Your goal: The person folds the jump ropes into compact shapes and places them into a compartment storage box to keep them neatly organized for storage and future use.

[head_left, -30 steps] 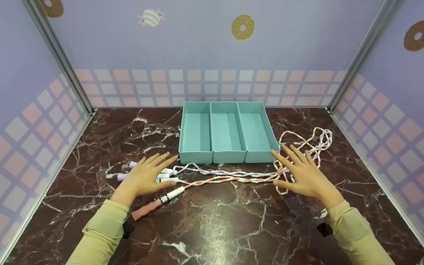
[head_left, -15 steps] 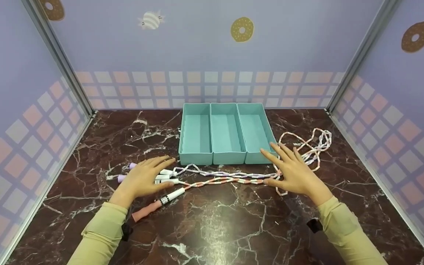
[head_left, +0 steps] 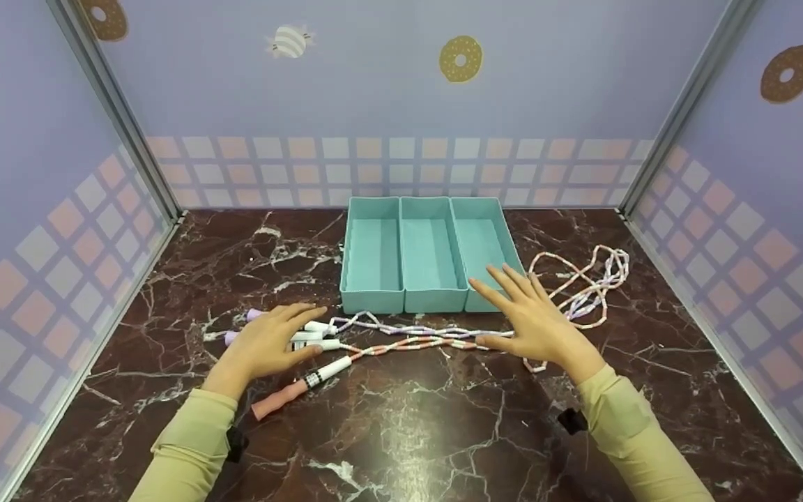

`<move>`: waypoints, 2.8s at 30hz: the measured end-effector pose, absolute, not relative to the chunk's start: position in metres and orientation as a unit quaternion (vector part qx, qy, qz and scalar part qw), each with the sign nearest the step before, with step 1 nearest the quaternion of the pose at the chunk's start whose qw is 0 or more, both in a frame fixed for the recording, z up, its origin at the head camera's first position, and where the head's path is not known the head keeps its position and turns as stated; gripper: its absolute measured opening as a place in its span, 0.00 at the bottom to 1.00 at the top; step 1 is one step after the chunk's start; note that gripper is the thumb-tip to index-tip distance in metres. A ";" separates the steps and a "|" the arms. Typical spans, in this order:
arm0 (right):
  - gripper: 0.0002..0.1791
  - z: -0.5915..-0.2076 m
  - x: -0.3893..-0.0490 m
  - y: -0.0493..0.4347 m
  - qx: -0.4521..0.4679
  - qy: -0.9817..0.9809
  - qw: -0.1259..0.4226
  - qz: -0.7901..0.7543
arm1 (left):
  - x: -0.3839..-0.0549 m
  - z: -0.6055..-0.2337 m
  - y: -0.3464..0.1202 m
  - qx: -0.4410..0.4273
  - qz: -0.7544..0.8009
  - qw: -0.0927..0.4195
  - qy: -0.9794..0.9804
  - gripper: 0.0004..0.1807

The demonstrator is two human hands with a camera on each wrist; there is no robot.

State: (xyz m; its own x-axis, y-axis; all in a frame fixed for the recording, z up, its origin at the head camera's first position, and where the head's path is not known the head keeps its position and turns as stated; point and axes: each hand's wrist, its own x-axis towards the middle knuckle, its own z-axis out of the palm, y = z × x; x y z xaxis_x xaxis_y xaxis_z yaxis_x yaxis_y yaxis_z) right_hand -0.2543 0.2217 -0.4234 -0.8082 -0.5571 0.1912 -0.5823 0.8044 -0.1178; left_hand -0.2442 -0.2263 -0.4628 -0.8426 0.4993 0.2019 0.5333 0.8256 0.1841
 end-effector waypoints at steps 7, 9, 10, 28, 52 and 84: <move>0.49 -0.426 -0.255 0.199 0.319 -0.939 0.084 0.101 | -0.245 -0.467 -0.232 -0.281 -0.121 0.092 -0.948 0.33; 0.49 -0.426 -0.256 0.193 0.324 -0.936 0.081 0.108 | -0.245 -0.469 -0.234 -0.280 -0.122 0.097 -0.947 0.33; 0.49 -0.426 -0.256 0.190 0.327 -0.935 0.081 0.108 | -0.245 -0.470 -0.235 -0.279 -0.123 0.099 -0.947 0.32; 0.48 -0.422 -0.264 0.149 0.355 -0.925 0.057 0.122 | -0.240 -0.482 -0.245 -0.268 -0.135 0.108 -0.948 0.30; 0.46 -0.427 -0.266 0.121 0.392 -0.910 0.030 0.131 | -0.229 -0.500 -0.261 -0.236 -0.141 0.114 -0.955 0.22; 0.48 -0.436 -0.270 0.080 0.419 -0.901 -0.009 0.116 | -0.232 -0.507 -0.257 -0.222 -0.161 0.046 -0.960 0.22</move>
State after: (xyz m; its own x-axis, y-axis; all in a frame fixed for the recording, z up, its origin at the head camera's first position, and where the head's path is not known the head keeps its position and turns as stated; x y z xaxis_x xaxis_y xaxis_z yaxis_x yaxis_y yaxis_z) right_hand -0.2701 0.0802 -0.4355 -0.6486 -0.7567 0.0813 -0.7527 0.6220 -0.2158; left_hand -0.2323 -0.2573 -0.5067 -0.8970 0.4123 0.1596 0.4418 0.8493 0.2889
